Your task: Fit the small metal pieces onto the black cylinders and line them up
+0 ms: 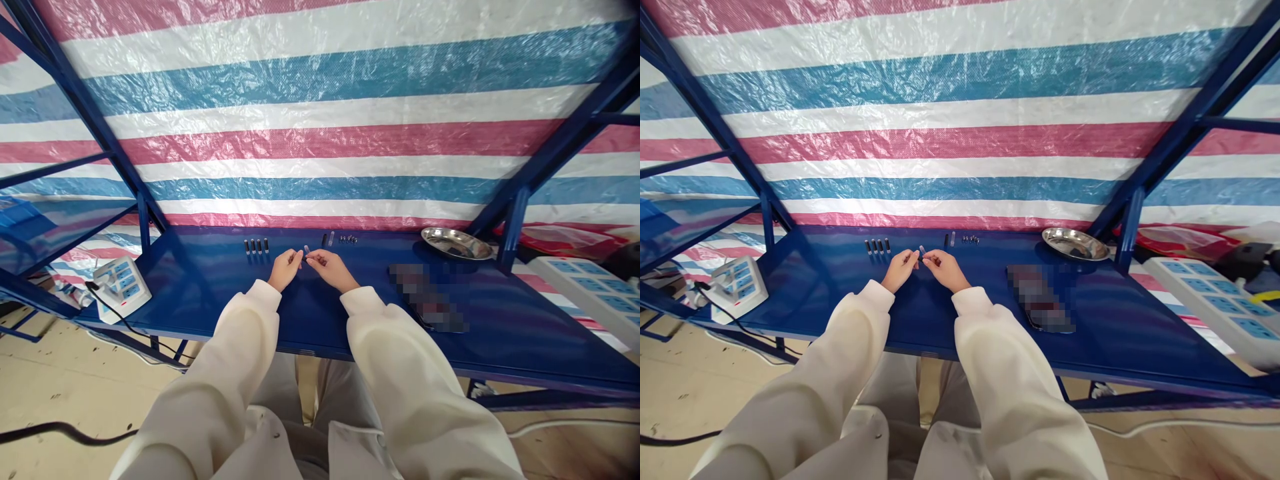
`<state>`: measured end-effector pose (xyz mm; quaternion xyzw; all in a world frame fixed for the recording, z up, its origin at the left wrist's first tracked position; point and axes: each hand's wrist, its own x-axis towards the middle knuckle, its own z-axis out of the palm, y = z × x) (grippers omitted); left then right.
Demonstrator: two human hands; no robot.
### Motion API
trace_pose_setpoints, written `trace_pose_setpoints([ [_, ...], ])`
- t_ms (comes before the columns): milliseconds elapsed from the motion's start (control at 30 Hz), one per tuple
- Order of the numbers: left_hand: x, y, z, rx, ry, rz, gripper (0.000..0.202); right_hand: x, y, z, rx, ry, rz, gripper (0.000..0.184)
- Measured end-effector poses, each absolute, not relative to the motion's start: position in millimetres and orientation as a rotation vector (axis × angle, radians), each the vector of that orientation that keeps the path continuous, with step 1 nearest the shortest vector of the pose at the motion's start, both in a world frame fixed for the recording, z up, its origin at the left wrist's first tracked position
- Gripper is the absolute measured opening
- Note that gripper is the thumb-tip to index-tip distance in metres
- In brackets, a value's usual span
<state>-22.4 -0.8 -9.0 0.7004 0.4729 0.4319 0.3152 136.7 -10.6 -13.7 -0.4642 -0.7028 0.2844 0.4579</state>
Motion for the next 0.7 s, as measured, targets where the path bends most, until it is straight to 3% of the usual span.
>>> trace_pose_setpoints([
  [400, -21.4, -3.5, -9.1, 1.987, 1.294, 1.012, 0.037, 135.7, -12.6, -11.9, -1.25, -1.967, 0.575, 0.011],
  [700, -20.4, -5.0, -9.2, 2.132, 1.271, 1.006, 0.033, 135.2, -14.3, -14.1, -1.317, -2.025, 0.48, 0.02],
])
